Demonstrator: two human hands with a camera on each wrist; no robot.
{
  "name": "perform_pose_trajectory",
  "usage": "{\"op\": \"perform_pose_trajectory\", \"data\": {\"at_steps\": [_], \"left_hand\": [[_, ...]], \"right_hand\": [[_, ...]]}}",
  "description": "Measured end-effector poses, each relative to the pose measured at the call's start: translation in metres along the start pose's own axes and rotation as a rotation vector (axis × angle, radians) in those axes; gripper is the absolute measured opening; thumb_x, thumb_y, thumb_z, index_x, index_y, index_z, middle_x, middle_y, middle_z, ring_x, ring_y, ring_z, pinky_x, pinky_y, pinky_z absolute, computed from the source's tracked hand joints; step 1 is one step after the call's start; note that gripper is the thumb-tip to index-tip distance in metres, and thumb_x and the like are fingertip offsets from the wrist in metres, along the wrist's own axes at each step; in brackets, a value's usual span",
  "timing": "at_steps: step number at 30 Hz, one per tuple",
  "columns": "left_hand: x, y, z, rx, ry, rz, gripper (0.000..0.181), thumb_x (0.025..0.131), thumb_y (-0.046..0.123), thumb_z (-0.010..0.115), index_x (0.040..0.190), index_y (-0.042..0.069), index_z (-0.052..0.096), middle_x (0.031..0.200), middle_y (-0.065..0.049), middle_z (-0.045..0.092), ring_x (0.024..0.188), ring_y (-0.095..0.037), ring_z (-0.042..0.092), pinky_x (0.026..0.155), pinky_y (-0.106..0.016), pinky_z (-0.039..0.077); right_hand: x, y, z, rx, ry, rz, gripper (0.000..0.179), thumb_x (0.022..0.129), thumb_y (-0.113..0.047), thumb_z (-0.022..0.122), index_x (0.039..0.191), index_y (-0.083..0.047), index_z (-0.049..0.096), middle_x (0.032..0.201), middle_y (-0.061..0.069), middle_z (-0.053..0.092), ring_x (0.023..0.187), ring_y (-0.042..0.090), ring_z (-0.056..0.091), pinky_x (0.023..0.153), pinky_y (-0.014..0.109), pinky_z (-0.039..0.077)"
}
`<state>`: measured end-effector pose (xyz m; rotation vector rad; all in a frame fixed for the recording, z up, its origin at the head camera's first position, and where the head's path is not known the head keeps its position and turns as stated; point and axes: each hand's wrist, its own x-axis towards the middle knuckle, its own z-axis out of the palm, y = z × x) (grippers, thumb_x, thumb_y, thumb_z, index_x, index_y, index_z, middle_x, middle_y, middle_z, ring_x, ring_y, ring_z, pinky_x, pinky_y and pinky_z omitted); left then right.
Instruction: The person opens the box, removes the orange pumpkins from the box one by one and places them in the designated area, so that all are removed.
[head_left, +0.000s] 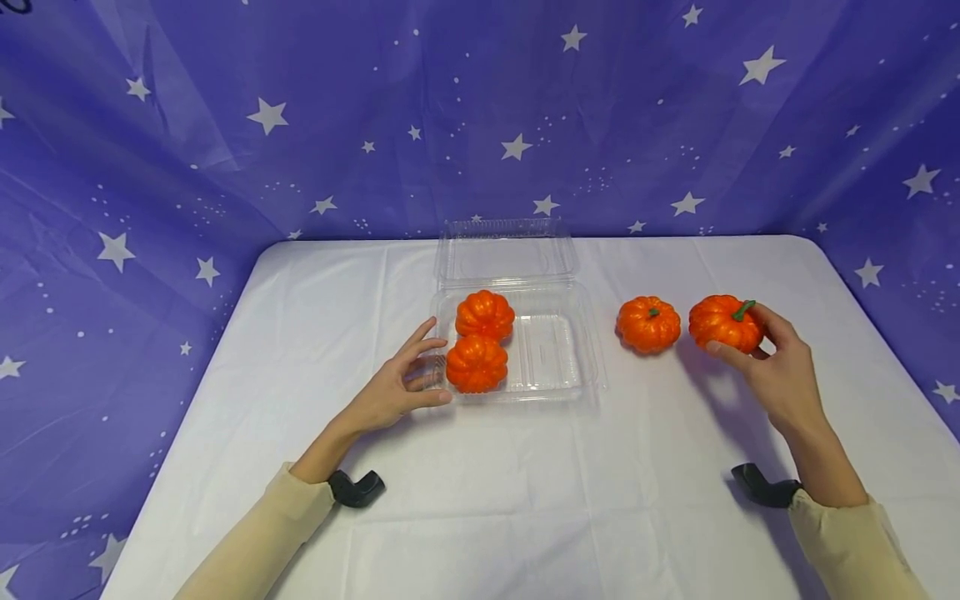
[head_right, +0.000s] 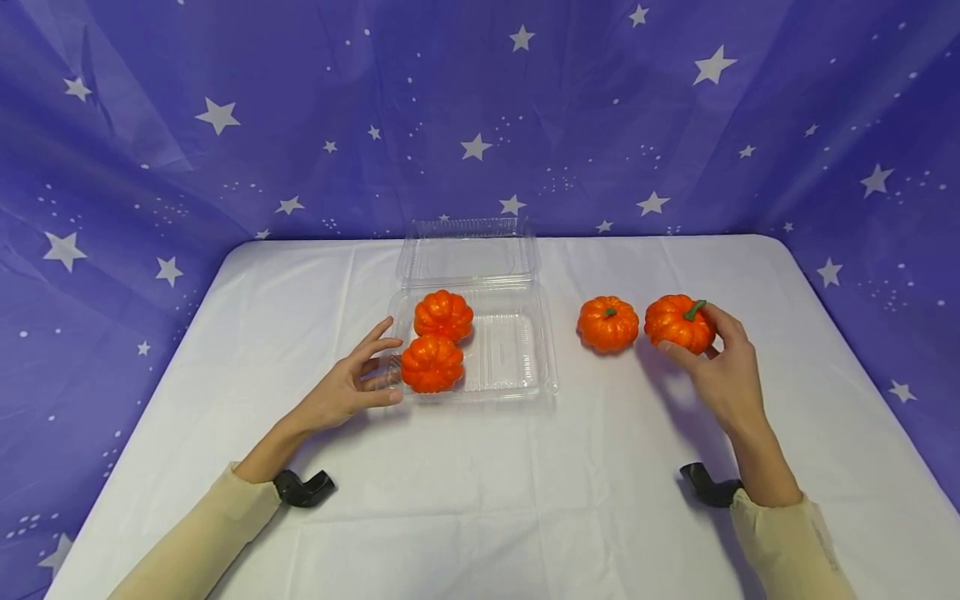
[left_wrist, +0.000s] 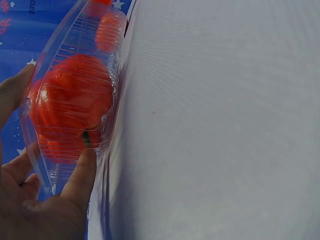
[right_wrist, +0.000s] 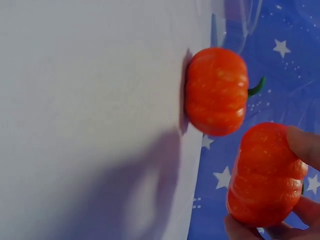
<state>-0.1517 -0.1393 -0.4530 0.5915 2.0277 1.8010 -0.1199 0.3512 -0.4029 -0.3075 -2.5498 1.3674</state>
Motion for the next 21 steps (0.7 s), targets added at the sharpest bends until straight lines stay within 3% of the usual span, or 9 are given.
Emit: {"op": "perform_pose_trajectory", "data": {"at_steps": [6,11,13,17,19,21], "left_hand": [[0.0,0.0,-0.001,-0.002,0.001,0.007,0.073,0.084,0.004,0.078,0.146,-0.001,0.039,0.166,0.001,0.002,0.136,-0.037,0.039,0.103,-0.031,0.045],[-0.001,-0.001,-0.001,-0.004,-0.003,0.01,0.073,0.085,0.003,0.078,0.147,-0.001,0.038,0.166,0.001,0.002,0.135,-0.037,0.039,0.103,-0.031,0.045],[-0.001,-0.001,-0.001,-0.002,-0.003,0.008,0.073,0.085,0.004,0.078,0.147,-0.001,0.039,0.166,0.002,0.002,0.135,-0.036,0.04,0.103,-0.031,0.045],[0.0,-0.001,-0.001,-0.001,-0.005,0.007,0.074,0.085,0.005,0.078,0.147,0.0,0.038,0.166,0.002,0.003,0.135,-0.036,0.04,0.103,-0.032,0.045],[0.0,0.0,-0.001,-0.006,-0.005,0.007,0.074,0.085,0.005,0.078,0.147,-0.001,0.038,0.166,0.001,0.003,0.135,-0.036,0.04,0.103,-0.032,0.045],[0.0,0.0,-0.001,-0.015,-0.006,0.008,0.075,0.085,0.004,0.078,0.147,-0.001,0.038,0.166,0.001,0.002,0.135,-0.037,0.039,0.103,-0.032,0.045]], "right_hand": [[0.011,0.009,0.001,-0.041,-0.047,0.03,0.078,0.09,-0.016,0.073,0.153,-0.001,0.029,0.151,0.025,0.034,0.138,0.035,0.032,0.111,0.023,0.033],[0.018,0.014,0.002,-0.033,-0.078,0.013,0.076,0.092,-0.017,0.071,0.152,0.003,0.029,0.15,0.028,0.035,0.139,0.035,0.032,0.1,0.006,0.034],[0.021,0.016,0.003,-0.03,-0.096,0.011,0.076,0.092,-0.017,0.071,0.152,0.004,0.029,0.151,0.028,0.034,0.141,0.036,0.03,0.1,0.006,0.034],[0.026,0.023,0.006,-0.041,-0.119,0.021,0.077,0.093,-0.018,0.07,0.153,0.003,0.027,0.153,0.027,0.032,0.141,0.04,0.029,0.115,0.032,0.029],[0.029,0.025,0.007,-0.057,-0.128,0.025,0.077,0.092,-0.019,0.071,0.152,0.002,0.028,0.153,0.027,0.033,0.14,0.042,0.03,0.117,0.047,0.026],[0.032,0.027,0.007,-0.083,-0.143,0.027,0.077,0.092,-0.02,0.071,0.152,0.002,0.029,0.152,0.027,0.034,0.138,0.044,0.031,0.115,0.054,0.025]]}}
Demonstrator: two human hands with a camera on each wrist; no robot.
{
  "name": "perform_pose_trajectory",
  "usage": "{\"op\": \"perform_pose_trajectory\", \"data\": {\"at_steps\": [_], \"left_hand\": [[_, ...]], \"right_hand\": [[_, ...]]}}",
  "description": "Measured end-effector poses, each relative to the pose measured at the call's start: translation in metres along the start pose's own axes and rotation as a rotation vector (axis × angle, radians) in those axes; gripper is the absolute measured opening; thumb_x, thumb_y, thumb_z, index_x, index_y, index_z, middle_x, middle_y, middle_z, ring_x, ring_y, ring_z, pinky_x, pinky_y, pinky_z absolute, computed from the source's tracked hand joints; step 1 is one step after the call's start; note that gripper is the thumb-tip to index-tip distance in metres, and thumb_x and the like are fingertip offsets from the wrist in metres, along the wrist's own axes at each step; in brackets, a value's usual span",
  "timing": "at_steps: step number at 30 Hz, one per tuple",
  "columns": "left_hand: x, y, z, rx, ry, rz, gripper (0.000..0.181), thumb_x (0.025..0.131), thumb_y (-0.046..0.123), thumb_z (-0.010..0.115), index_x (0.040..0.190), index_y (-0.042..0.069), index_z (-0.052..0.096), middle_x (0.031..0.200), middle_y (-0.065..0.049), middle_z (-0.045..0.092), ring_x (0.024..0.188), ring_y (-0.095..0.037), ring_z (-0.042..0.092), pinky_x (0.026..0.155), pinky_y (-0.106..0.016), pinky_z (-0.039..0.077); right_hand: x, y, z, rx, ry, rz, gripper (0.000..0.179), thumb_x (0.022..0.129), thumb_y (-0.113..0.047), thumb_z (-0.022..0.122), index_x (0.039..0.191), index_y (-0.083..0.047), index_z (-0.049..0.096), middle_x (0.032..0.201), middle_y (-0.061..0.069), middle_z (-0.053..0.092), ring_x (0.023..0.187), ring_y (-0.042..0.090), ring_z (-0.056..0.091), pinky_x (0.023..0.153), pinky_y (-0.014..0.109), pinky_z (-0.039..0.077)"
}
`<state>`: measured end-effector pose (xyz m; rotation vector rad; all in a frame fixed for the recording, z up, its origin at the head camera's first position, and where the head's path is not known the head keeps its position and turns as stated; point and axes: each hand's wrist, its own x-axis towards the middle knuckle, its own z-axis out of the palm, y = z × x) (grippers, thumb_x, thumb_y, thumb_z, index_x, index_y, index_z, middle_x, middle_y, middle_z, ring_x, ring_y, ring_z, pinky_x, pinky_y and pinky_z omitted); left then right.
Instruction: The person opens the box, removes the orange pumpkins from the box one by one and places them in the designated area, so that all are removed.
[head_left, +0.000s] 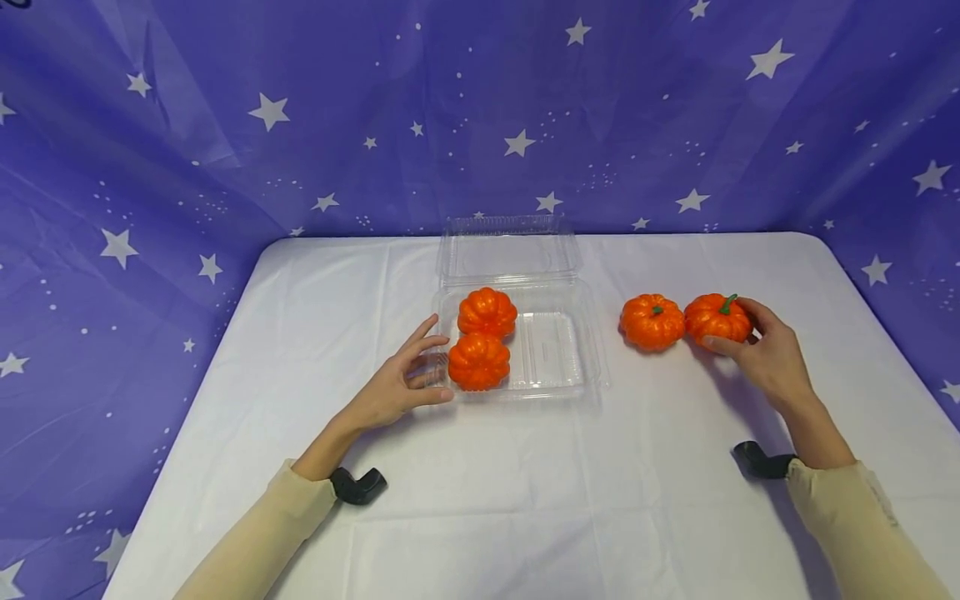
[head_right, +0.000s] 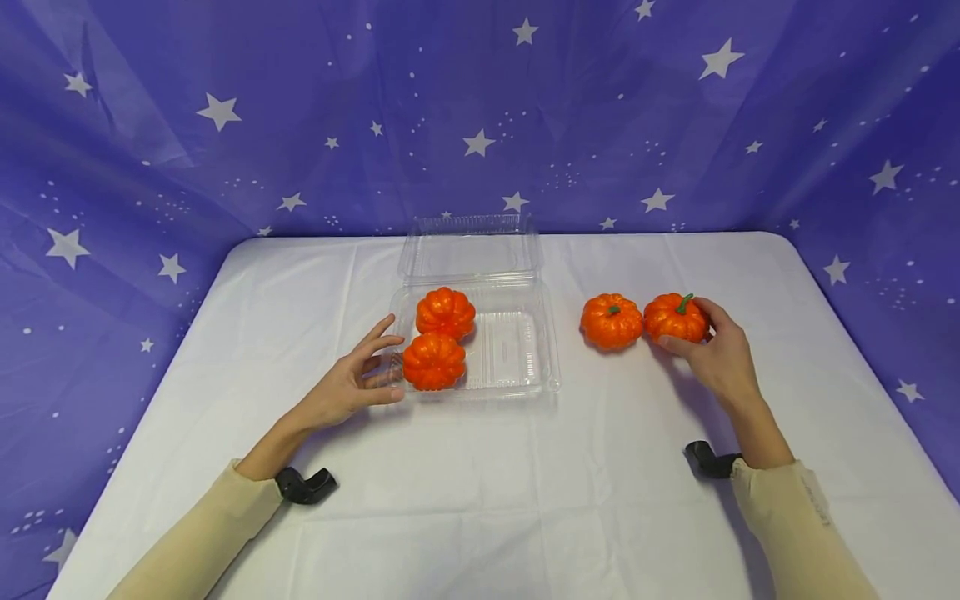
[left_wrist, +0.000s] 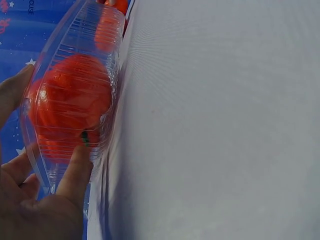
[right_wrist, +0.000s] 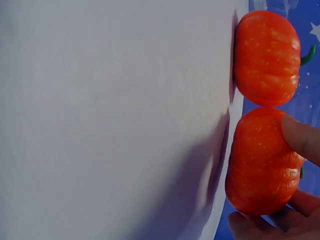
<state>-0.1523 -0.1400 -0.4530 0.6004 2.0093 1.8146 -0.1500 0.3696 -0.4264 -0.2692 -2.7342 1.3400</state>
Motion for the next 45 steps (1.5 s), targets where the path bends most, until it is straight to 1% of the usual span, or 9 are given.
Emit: {"op": "perform_pose_trajectory", "data": {"at_steps": [2,7,9,14,19,29,34,36,45], "left_hand": [[0.0,0.0,0.0,-0.008,-0.002,-0.001,0.075,0.085,0.003,0.078,0.147,-0.002,0.037,0.166,0.001,0.002,0.136,-0.037,0.038,0.103,-0.032,0.045],[0.0,0.0,-0.001,-0.007,-0.002,-0.004,0.076,0.084,0.004,0.078,0.148,-0.002,0.037,0.166,0.002,0.002,0.138,-0.038,0.035,0.103,-0.031,0.044],[0.0,0.0,-0.001,-0.005,0.0,-0.003,0.076,0.084,0.004,0.079,0.147,-0.002,0.038,0.166,0.002,0.002,0.138,-0.039,0.034,0.103,-0.031,0.044],[0.0,0.001,0.0,-0.007,0.005,-0.002,0.075,0.083,0.002,0.078,0.147,-0.003,0.039,0.166,0.001,0.003,0.138,-0.039,0.035,0.103,-0.031,0.045],[0.0,0.003,0.0,-0.003,0.007,-0.007,0.076,0.083,0.003,0.079,0.147,-0.003,0.039,0.166,0.001,0.003,0.137,-0.037,0.036,0.102,-0.03,0.045],[0.001,0.004,0.0,0.009,0.009,-0.011,0.075,0.083,0.003,0.079,0.146,-0.002,0.04,0.166,0.001,0.003,0.137,-0.037,0.036,0.102,-0.03,0.045],[0.001,0.003,0.002,0.048,0.023,-0.002,0.075,0.082,0.005,0.08,0.146,-0.002,0.041,0.166,0.001,0.004,0.136,-0.036,0.038,0.104,-0.033,0.044],[0.002,0.003,0.003,0.059,0.025,0.001,0.075,0.082,0.005,0.08,0.146,-0.002,0.041,0.166,0.001,0.005,0.136,-0.036,0.038,0.104,-0.034,0.044],[0.002,0.004,0.003,0.067,0.031,0.006,0.074,0.082,0.003,0.08,0.145,-0.002,0.042,0.166,0.002,0.005,0.136,-0.036,0.038,0.105,-0.036,0.043]], "right_hand": [[0.002,0.001,-0.001,-0.017,-0.017,-0.001,0.077,0.092,-0.02,0.071,0.152,0.002,0.029,0.151,0.028,0.034,0.136,0.045,0.031,0.113,0.058,0.026],[0.003,0.004,-0.003,-0.008,-0.053,0.03,0.088,0.093,-0.021,0.07,0.155,0.004,0.012,0.156,0.032,0.021,0.14,0.049,0.021,0.114,0.062,0.017],[0.003,0.004,-0.002,-0.014,-0.06,0.043,0.09,0.093,-0.021,0.07,0.155,0.005,0.009,0.156,0.033,0.018,0.14,0.051,0.021,0.113,0.063,0.017],[0.003,0.003,0.001,-0.054,-0.061,0.024,0.085,0.091,-0.018,0.072,0.152,0.008,0.019,0.149,0.036,0.029,0.131,0.052,0.032,0.108,0.066,0.027],[0.002,0.002,0.003,-0.062,-0.056,0.014,0.084,0.09,-0.017,0.073,0.151,0.009,0.02,0.148,0.036,0.03,0.13,0.053,0.033,0.108,0.066,0.027],[0.0,0.001,0.003,-0.05,-0.065,0.025,0.088,0.091,-0.017,0.071,0.153,0.008,0.014,0.15,0.037,0.025,0.133,0.055,0.029,0.11,0.066,0.023],[0.0,0.002,0.0,-0.024,-0.074,0.045,0.103,0.09,-0.023,0.074,0.155,0.001,-0.002,0.156,0.036,0.01,0.139,0.055,0.018,0.111,0.067,0.016],[-0.001,0.002,-0.003,-0.011,-0.077,0.05,0.106,0.09,-0.026,0.074,0.156,-0.001,-0.005,0.157,0.034,0.005,0.141,0.054,0.014,0.111,0.067,0.015],[-0.012,-0.012,-0.014,-0.04,-0.097,0.034,0.101,0.091,-0.03,0.073,0.156,0.0,0.002,0.16,0.029,0.007,0.142,0.051,0.013,0.108,0.067,0.022]]}}
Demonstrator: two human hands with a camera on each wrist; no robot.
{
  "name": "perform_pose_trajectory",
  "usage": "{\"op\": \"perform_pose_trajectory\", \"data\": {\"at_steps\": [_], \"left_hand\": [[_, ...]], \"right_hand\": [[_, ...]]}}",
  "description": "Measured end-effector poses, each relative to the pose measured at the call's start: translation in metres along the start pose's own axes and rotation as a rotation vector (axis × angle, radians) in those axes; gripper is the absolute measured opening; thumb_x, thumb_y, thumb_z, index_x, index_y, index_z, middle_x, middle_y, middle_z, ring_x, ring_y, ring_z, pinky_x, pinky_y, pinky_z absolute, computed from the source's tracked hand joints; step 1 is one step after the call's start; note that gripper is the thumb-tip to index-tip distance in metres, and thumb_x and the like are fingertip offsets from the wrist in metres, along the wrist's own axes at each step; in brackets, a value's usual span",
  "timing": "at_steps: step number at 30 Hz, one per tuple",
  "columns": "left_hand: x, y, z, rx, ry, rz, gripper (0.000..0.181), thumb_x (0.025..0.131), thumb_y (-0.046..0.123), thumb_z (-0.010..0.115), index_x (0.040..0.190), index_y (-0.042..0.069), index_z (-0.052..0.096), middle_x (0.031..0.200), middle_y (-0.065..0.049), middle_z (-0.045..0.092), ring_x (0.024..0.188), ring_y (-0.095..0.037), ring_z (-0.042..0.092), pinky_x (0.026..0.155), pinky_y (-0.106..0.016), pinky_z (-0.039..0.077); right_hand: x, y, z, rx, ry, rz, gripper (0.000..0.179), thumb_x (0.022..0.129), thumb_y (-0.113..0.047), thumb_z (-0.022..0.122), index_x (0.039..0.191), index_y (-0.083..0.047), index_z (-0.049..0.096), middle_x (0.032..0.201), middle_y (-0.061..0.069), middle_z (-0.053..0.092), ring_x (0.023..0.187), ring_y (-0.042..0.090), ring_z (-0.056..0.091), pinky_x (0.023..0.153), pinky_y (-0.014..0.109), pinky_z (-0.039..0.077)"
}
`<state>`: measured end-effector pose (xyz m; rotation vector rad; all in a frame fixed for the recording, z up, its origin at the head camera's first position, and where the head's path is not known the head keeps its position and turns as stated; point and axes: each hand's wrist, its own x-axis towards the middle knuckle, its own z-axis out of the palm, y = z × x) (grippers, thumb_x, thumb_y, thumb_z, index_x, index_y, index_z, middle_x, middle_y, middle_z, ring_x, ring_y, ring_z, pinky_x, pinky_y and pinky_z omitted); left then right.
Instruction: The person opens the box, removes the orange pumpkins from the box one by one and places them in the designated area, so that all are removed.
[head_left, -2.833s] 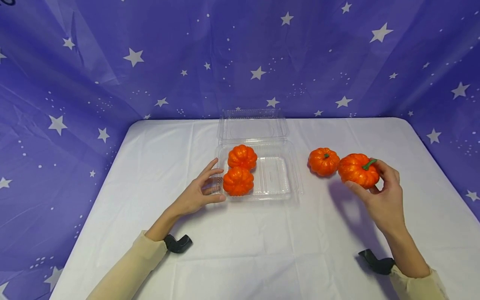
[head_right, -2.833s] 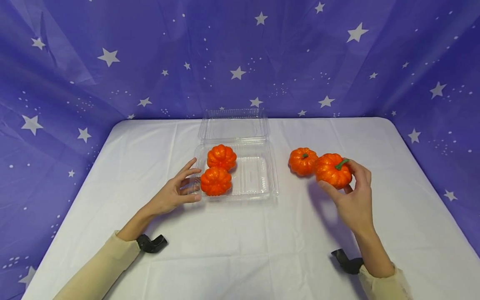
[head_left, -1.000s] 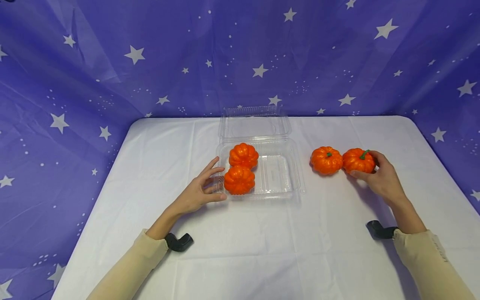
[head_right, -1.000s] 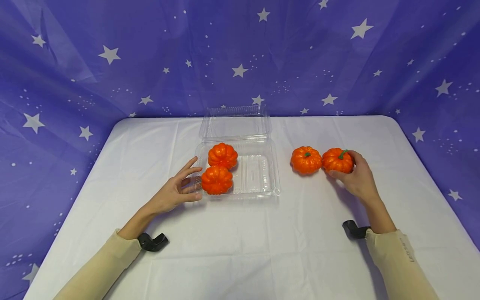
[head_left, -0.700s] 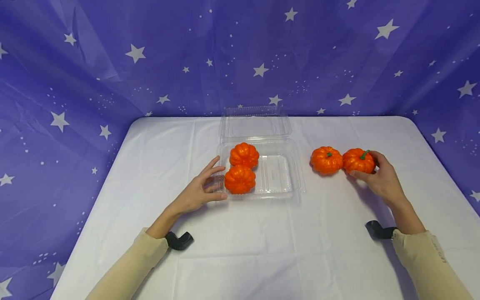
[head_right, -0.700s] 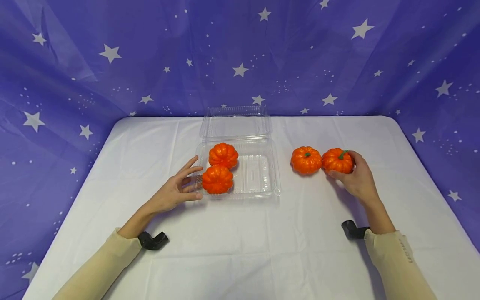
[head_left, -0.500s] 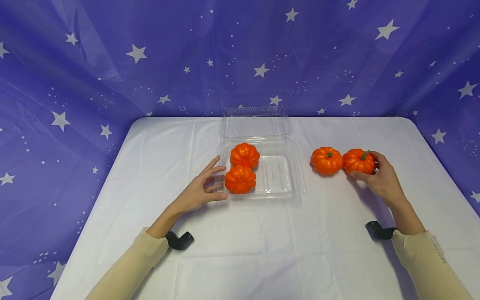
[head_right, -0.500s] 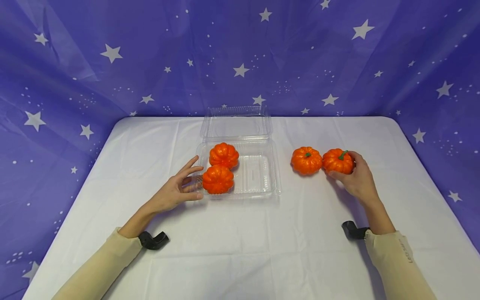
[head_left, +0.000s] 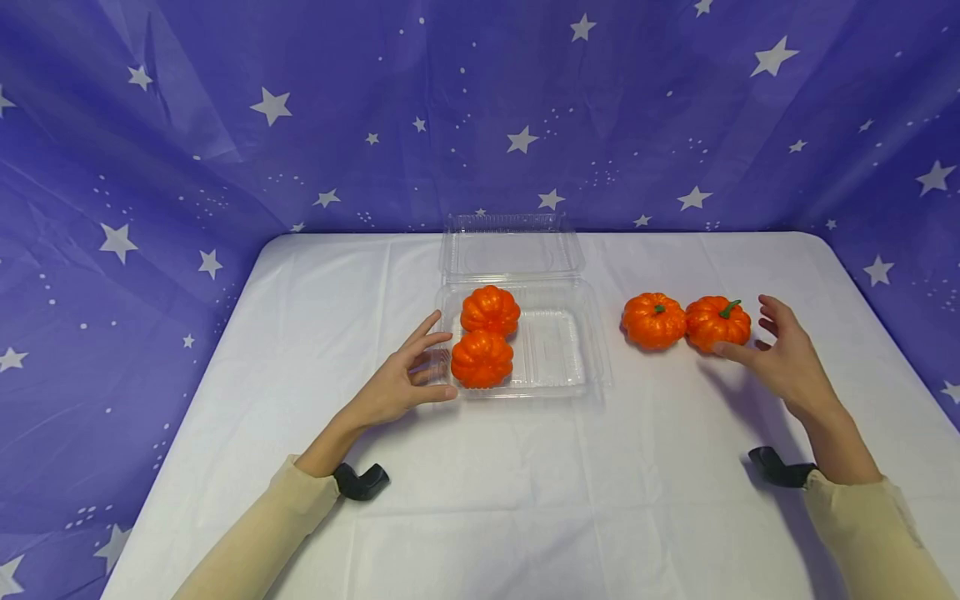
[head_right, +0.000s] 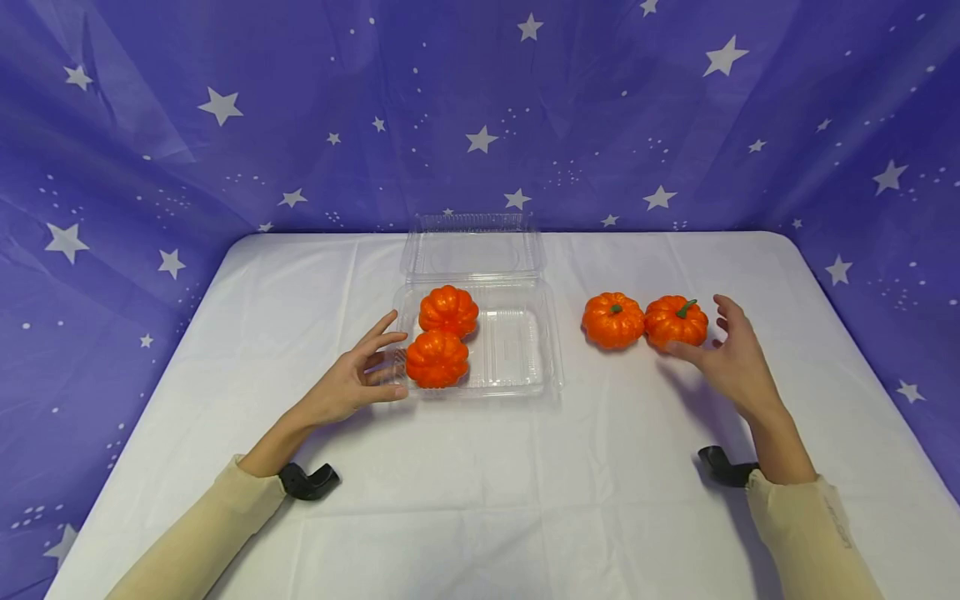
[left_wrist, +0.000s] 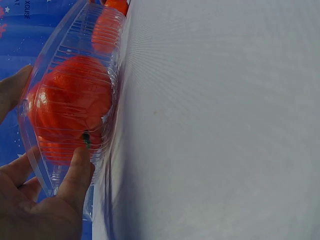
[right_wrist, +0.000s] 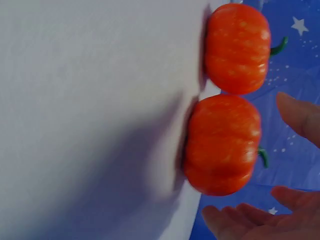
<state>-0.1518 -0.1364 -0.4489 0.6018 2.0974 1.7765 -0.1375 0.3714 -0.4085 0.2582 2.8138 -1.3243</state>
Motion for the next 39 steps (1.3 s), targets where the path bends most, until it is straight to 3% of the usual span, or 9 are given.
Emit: {"op": "perform_pose_trajectory", "data": {"at_steps": [6,9,12,14,24,33,39], "left_hand": [[0.0,0.0,0.0,-0.004,0.002,0.001,0.073,0.081,0.002,0.08,0.145,-0.001,0.043,0.166,0.002,0.005,0.137,-0.036,0.037,0.105,-0.037,0.044],[0.001,0.001,0.0,0.0,-0.003,0.0,0.074,0.082,0.004,0.08,0.145,-0.001,0.043,0.166,0.003,0.004,0.137,-0.036,0.037,0.105,-0.036,0.044],[0.001,0.001,0.001,0.008,-0.007,-0.003,0.074,0.083,0.006,0.08,0.146,0.0,0.042,0.166,0.004,0.004,0.137,-0.035,0.037,0.105,-0.034,0.044],[0.001,0.001,0.001,0.016,-0.007,-0.005,0.074,0.083,0.007,0.081,0.146,0.001,0.043,0.165,0.005,0.004,0.137,-0.035,0.038,0.104,-0.033,0.044],[0.001,0.002,0.001,0.033,-0.006,0.007,0.074,0.084,0.006,0.079,0.146,-0.001,0.041,0.166,0.002,0.003,0.139,-0.036,0.033,0.105,-0.038,0.043],[0.001,0.002,0.001,0.036,-0.011,0.002,0.072,0.085,0.007,0.078,0.147,0.001,0.041,0.166,0.004,0.001,0.14,-0.036,0.032,0.106,-0.04,0.043],[0.001,0.001,0.001,0.03,-0.012,0.008,0.072,0.085,0.007,0.078,0.147,0.002,0.041,0.166,0.002,0.001,0.137,-0.034,0.035,0.106,-0.04,0.044]], "right_hand": [[-0.011,-0.013,-0.001,0.012,0.025,-0.038,0.097,0.09,-0.027,0.074,0.157,-0.002,0.009,0.16,0.025,0.013,0.143,0.046,0.015,0.112,0.062,0.023],[-0.018,-0.019,-0.002,0.025,0.051,-0.066,0.095,0.089,-0.024,0.076,0.157,-0.003,0.013,0.16,0.021,0.017,0.145,0.04,0.017,0.117,0.037,0.026],[-0.024,-0.026,-0.002,0.036,0.071,-0.091,0.091,0.089,-0.021,0.076,0.157,-0.003,0.018,0.159,0.019,0.023,0.145,0.033,0.022,0.107,0.012,0.031],[-0.027,-0.03,-0.001,0.046,0.071,-0.109,0.086,0.089,-0.018,0.076,0.155,-0.002,0.023,0.156,0.02,0.028,0.143,0.03,0.027,0.1,0.006,0.034],[-0.034,-0.054,0.018,0.062,0.042,-0.193,0.065,0.088,-0.016,0.077,0.144,-0.005,0.043,0.133,0.01,0.05,0.12,0.015,0.046,0.094,0.007,0.041],[-0.033,-0.079,0.041,0.143,-0.082,-0.22,0.065,0.088,-0.017,0.077,0.143,-0.001,0.045,0.144,0.013,0.044,0.131,0.034,0.044,0.101,0.015,0.041],[-0.035,-0.093,0.061,0.167,-0.128,-0.302,0.055,0.087,-0.014,0.078,0.136,-0.006,0.054,0.138,0.01,0.051,0.128,0.03,0.046,0.103,0.017,0.041]]}}
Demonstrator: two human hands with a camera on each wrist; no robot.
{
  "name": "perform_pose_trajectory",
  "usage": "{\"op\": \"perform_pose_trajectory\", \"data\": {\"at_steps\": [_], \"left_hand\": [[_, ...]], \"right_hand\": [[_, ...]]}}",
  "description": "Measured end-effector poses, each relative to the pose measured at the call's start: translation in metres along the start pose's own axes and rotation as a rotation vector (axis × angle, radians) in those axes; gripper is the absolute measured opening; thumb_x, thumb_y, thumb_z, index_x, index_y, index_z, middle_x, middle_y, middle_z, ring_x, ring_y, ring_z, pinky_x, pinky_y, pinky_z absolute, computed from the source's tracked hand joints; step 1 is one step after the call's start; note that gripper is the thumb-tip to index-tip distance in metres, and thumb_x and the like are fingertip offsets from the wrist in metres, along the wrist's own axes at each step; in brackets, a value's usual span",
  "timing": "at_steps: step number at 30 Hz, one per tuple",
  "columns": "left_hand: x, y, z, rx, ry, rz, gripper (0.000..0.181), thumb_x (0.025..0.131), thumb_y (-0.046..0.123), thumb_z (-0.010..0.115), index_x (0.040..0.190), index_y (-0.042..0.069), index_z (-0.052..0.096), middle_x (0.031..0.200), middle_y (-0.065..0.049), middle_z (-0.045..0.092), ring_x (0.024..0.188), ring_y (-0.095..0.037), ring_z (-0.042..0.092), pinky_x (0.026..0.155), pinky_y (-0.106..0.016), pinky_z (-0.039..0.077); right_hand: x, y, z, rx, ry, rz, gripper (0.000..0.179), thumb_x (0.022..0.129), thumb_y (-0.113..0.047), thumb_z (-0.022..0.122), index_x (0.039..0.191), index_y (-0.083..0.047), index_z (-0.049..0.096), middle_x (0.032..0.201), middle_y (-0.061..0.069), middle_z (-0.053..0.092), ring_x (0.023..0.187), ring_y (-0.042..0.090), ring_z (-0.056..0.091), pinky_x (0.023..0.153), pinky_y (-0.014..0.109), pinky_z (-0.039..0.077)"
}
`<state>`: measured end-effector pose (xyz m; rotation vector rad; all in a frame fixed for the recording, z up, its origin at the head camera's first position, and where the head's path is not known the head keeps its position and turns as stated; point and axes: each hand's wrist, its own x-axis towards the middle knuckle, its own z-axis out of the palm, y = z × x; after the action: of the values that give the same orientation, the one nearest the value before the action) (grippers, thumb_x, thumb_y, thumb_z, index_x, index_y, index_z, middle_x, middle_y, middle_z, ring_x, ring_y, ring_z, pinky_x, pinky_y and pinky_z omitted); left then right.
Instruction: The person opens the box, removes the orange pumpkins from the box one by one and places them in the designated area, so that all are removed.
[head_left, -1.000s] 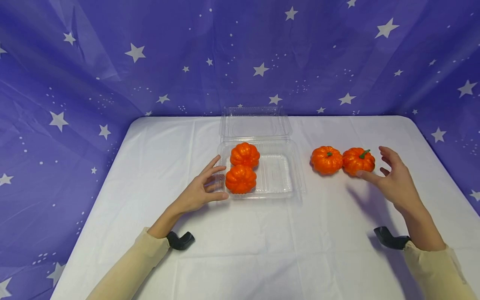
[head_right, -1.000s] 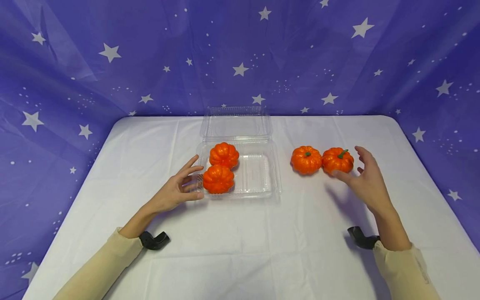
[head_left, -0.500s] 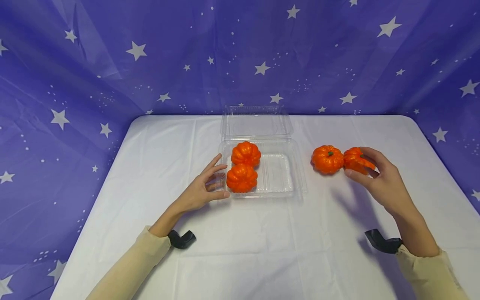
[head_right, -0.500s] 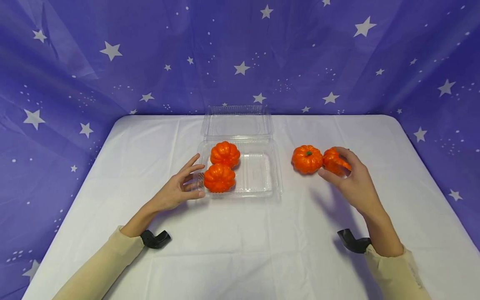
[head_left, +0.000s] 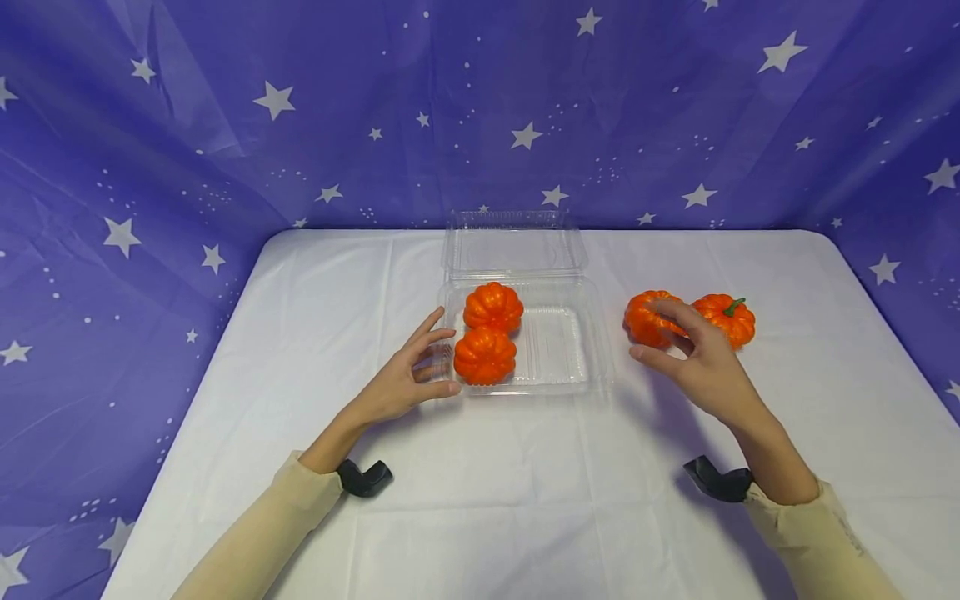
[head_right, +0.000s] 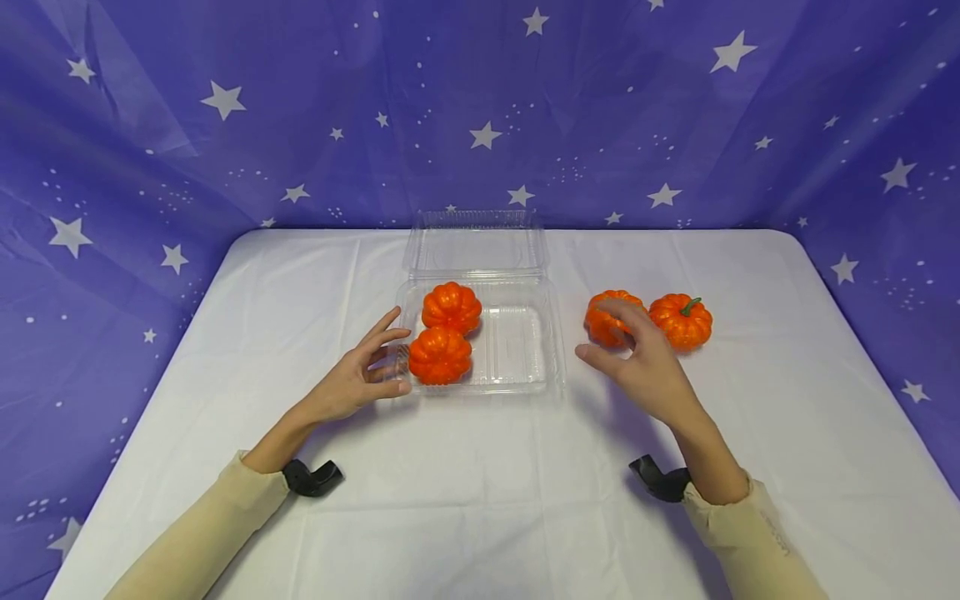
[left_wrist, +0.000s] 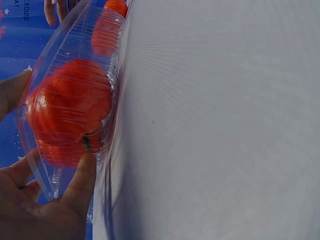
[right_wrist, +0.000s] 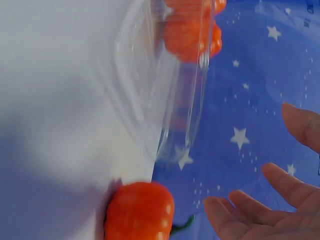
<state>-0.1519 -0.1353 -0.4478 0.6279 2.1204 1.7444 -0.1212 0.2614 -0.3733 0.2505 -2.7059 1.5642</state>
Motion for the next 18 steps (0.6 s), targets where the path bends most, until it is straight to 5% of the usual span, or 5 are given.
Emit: {"op": "perform_pose_trajectory", "data": {"at_steps": [3,12,18], "left_hand": [[0.0,0.0,0.0,-0.004,0.0,-0.002,0.072,0.085,0.007,0.078,0.147,0.002,0.041,0.166,0.002,0.001,0.137,-0.033,0.035,0.106,-0.04,0.044],[0.0,-0.001,0.0,-0.016,-0.004,-0.01,0.075,0.085,0.008,0.078,0.148,0.002,0.039,0.166,0.002,0.002,0.137,-0.033,0.036,0.106,-0.04,0.043],[0.0,0.0,0.0,-0.016,-0.004,-0.023,0.075,0.085,0.007,0.078,0.148,0.001,0.038,0.165,0.004,0.003,0.136,-0.032,0.037,0.106,-0.039,0.043]], "right_hand": [[0.003,-0.004,0.012,0.011,-0.02,-0.041,0.052,0.087,-0.012,0.077,0.134,-0.006,0.055,0.136,0.008,0.052,0.125,0.03,0.049,0.102,0.021,0.043],[0.011,-0.015,0.052,-0.024,-0.057,-0.115,0.05,0.086,-0.012,0.078,0.131,-0.001,0.057,0.147,0.019,0.041,0.135,0.038,0.038,0.109,0.059,0.034],[0.016,-0.02,0.078,0.027,-0.091,-0.163,0.05,0.084,-0.007,0.078,0.13,0.0,0.057,0.141,0.017,0.047,0.131,0.035,0.043,0.107,0.055,0.04]]}}
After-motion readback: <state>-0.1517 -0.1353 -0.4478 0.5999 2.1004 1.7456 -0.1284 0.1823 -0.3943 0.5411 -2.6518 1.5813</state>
